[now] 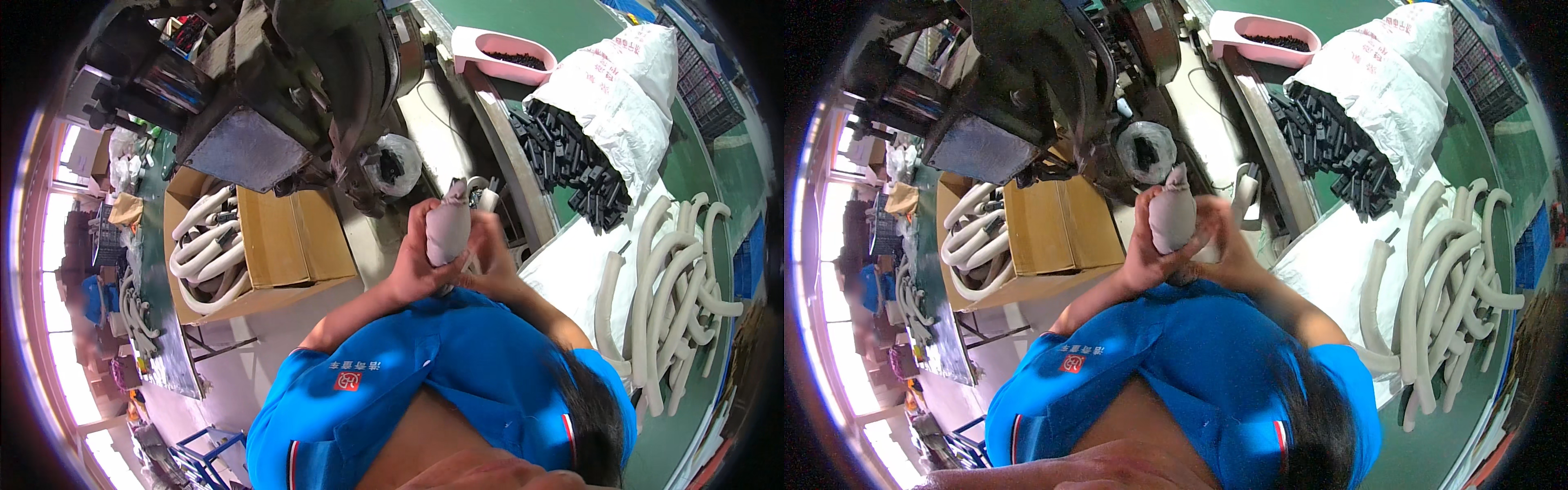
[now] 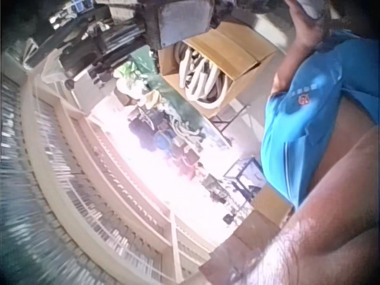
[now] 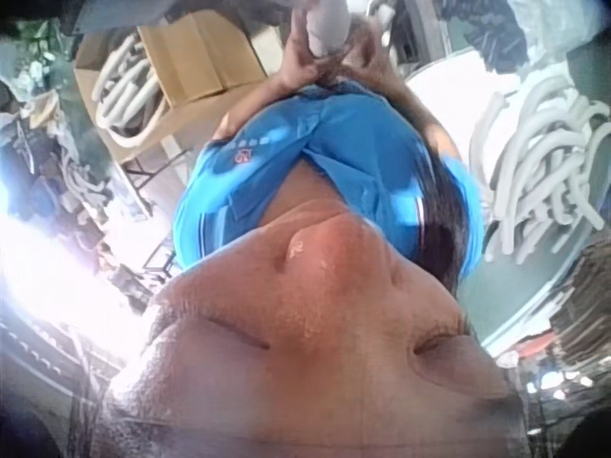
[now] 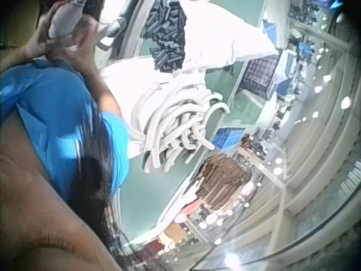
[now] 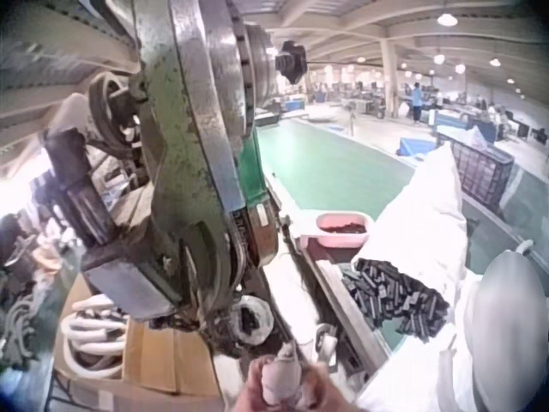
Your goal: The person repeatedly picks a gray hose and a black plastic connector, inserts the connector into the hose end, and places the assembled unit into a cardboard box. The cycle continues with multiple units throughout the clip.
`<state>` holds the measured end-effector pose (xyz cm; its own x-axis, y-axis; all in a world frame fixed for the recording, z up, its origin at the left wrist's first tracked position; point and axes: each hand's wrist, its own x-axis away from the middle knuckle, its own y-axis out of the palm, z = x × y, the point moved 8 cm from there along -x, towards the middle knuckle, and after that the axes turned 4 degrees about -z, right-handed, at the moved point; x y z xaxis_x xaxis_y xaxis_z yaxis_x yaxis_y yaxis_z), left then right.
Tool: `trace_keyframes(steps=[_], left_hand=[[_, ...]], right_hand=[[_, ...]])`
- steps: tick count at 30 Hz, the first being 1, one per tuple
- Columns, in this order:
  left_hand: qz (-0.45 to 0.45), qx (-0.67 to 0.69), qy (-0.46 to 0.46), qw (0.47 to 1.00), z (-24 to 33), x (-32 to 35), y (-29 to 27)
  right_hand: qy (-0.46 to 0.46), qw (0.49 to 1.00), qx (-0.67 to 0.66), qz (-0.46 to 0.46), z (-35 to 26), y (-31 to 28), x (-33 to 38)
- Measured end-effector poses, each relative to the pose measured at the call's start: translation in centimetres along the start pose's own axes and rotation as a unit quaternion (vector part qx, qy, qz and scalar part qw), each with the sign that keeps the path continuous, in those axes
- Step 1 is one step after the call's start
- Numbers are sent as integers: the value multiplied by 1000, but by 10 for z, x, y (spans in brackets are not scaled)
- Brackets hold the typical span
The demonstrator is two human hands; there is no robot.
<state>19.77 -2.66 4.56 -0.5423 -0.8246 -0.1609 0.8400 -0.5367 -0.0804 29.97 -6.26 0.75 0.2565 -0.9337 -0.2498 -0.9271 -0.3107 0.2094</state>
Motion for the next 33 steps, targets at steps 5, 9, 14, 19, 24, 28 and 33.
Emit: trace_keyframes(steps=[5, 9, 14, 19, 24, 28, 33], left_hand=[[0, 5, -5, 1000, 10, 1, 4], [-37, 5, 25, 999, 9, 0, 5], [-43, 4, 9, 999, 6, 1, 8], [11, -119, 69, 990, 1, 6, 14], [27, -174, -24, 984, -16, 7, 12], [-37, -241, -143, 959, -51, 17, 12], [-107, -259, -174, 944, -54, 17, 11]], right_hand=[[-208, 939, 266, 66, -97, 6, -15], [-233, 876, 409, 101, -114, 18, -16], [-231, 870, 410, 151, -120, 18, -22], [-166, 927, 246, 230, -75, -6, -24], [91, 969, -43, 225, -10, -12, -25], [194, 963, -162, 94, 20, -10, -26], [300, 934, -194, -14, 50, -56, -16]])
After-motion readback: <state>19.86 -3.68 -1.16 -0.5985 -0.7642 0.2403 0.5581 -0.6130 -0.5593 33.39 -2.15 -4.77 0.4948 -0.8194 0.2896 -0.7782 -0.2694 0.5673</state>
